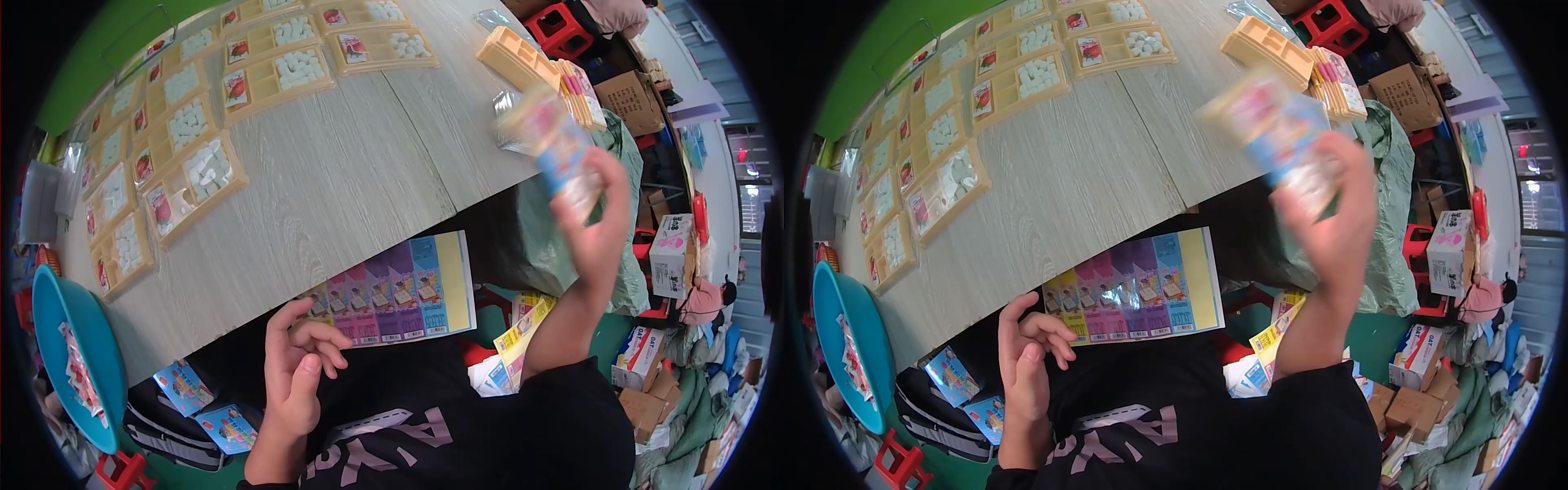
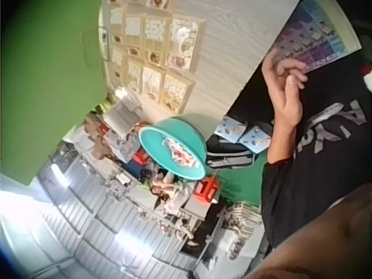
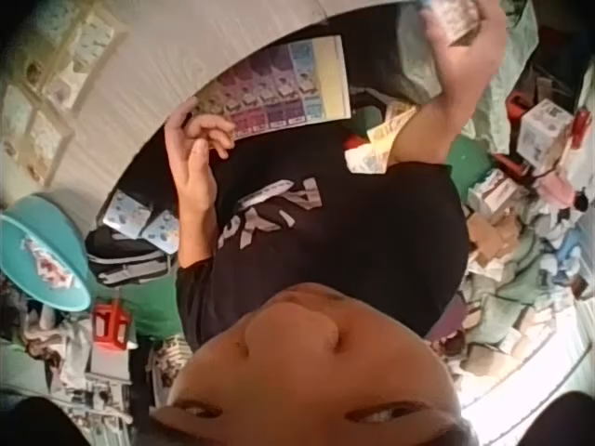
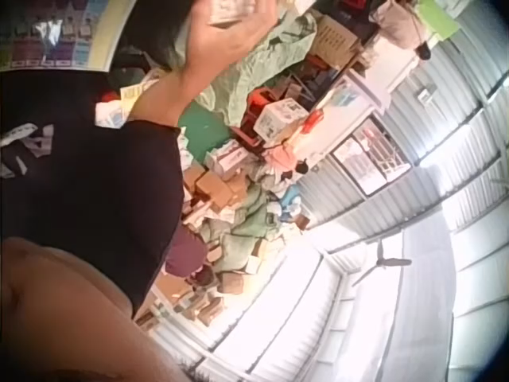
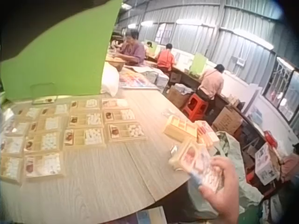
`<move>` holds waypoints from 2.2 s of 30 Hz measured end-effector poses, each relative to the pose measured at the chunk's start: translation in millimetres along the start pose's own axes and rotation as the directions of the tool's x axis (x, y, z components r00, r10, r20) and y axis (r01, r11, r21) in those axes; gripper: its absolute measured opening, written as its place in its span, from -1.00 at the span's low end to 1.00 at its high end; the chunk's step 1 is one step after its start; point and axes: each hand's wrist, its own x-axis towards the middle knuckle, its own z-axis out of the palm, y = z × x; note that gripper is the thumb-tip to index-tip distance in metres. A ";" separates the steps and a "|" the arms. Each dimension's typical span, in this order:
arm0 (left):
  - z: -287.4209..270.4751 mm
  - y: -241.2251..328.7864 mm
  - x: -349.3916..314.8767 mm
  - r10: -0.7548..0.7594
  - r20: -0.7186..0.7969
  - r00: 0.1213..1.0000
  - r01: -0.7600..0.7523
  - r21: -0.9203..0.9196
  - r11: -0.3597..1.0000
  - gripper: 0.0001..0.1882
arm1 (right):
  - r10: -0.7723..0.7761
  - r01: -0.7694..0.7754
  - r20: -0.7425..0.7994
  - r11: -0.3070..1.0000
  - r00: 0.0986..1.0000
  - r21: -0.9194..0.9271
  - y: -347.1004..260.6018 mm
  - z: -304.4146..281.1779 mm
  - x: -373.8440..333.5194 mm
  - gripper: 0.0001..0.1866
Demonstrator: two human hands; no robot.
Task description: Packaging small snack trays by manually applying and securing paper wrappers around them.
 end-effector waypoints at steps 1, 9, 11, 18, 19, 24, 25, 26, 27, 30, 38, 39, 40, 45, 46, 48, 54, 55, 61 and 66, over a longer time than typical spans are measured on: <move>-1.3 -1.0 -1.2 0.002 -0.003 1.000 -0.002 -0.003 1.000 -0.38 | 0.105 -0.110 -0.076 0.992 0.992 -0.065 13.2 -4.3 4.7 -0.44; -3.3 -4.8 -1.9 -0.048 0.054 0.997 0.048 0.002 0.999 -0.48 | 0.568 -0.570 0.058 0.810 0.821 0.136 142.7 -1.4 -13.1 -0.49; -2.0 -5.3 -0.8 -0.053 0.060 0.997 0.053 -0.002 0.999 -0.49 | 0.597 -0.607 0.185 0.652 0.780 0.454 132.7 12.0 -17.7 -0.47; -1.7 -4.9 1.9 -0.066 0.087 0.994 0.064 0.017 0.998 -0.55 | 0.520 -0.520 0.128 0.739 0.845 0.430 125.0 21.2 -18.8 -0.40; -0.9 -5.5 2.5 -0.065 0.087 0.994 0.064 0.019 0.998 -0.55 | 0.520 -0.520 0.127 0.738 0.844 0.431 123.2 22.3 -18.5 -0.40; 4.4 -5.1 3.7 -0.099 0.067 0.993 0.092 0.093 0.991 -0.60 | 0.383 -0.437 0.215 0.737 0.898 0.516 101.1 30.9 -19.6 -0.30; 4.7 -5.1 4.2 -0.098 0.069 0.993 0.092 0.094 0.991 -0.60 | 0.384 -0.437 0.213 0.737 0.898 0.516 95.4 32.5 -20.6 -0.30; 4.9 -5.2 4.9 -0.101 0.081 0.992 0.093 0.103 0.990 -0.61 | 0.326 -0.418 0.263 0.726 0.908 0.546 89.4 34.4 -21.6 -0.25; 4.9 -5.2 4.6 -0.106 0.091 0.990 0.095 0.113 0.989 -0.63 | 0.264 -0.402 0.311 0.710 0.913 0.578 83.2 36.6 -23.4 -0.20; 5.8 -5.1 4.4 -0.119 0.097 0.988 0.106 0.130 0.986 -0.66 | 0.220 -0.454 0.430 0.680 0.876 0.576 70.3 38.1 -28.1 -0.13; 5.5 -9.1 5.4 -0.087 0.116 0.989 0.072 0.129 0.989 -0.52 | 0.146 -0.424 0.467 0.702 0.872 0.572 38.8 32.6 -36.0 -0.04; 7.8 -9.4 5.3 -0.046 0.111 0.993 0.034 0.104 0.994 -0.41 | 0.091 -0.383 0.471 0.725 0.878 0.573 27.1 34.5 -37.2 -0.05; 12.6 -9.5 7.7 -0.047 0.112 0.993 0.035 0.105 0.994 -0.41 | -0.048 -0.267 0.488 0.789 0.872 0.554 13.4 38.1 -38.5 -0.08; 13.2 -28.5 11.7 0.232 0.236 0.944 -0.321 0.476 0.819 -0.08 | -0.462 0.135 0.552 0.837 0.694 0.530 -78.0 62.1 -44.1 -0.28; 25.6 -30.8 3.1 0.069 0.021 0.997 -0.071 0.113 0.991 -0.20 | -0.474 0.135 0.608 0.846 0.637 0.516 -87.2 60.8 -43.2 -0.33; 27.0 -25.1 1.8 -0.039 -0.149 0.988 0.010 -0.191 0.982 -0.36 | -0.537 0.172 0.602 0.813 0.591 0.557 -85.3 56.9 -30.4 -0.36; 8.9 -27.7 -10.2 0.006 -0.053 0.999 -0.014 -0.148 0.989 -0.42 | -0.195 0.205 0.216 0.979 0.957 -0.024 5.8 24.7 86.9 -0.59; 8.4 -28.0 -11.8 -0.026 -0.027 0.999 0.022 -0.133 0.991 -0.43 | -0.182 0.206 0.227 0.975 0.957 -0.089 26.7 25.9 113.5 -0.58; 6.4 -35.6 -13.9 -0.075 -0.033 0.997 0.070 -0.145 0.987 -0.42 | 0.156 0.197 0.597 0.854 0.787 -0.482 116.7 62.6 167.3 -0.23; 0.4 -32.3 -12.3 -0.096 -0.004 0.995 0.095 -0.134 0.986 -0.45 | 0.132 0.134 0.557 0.902 0.820 -0.410 132.7 71.3 167.7 -0.17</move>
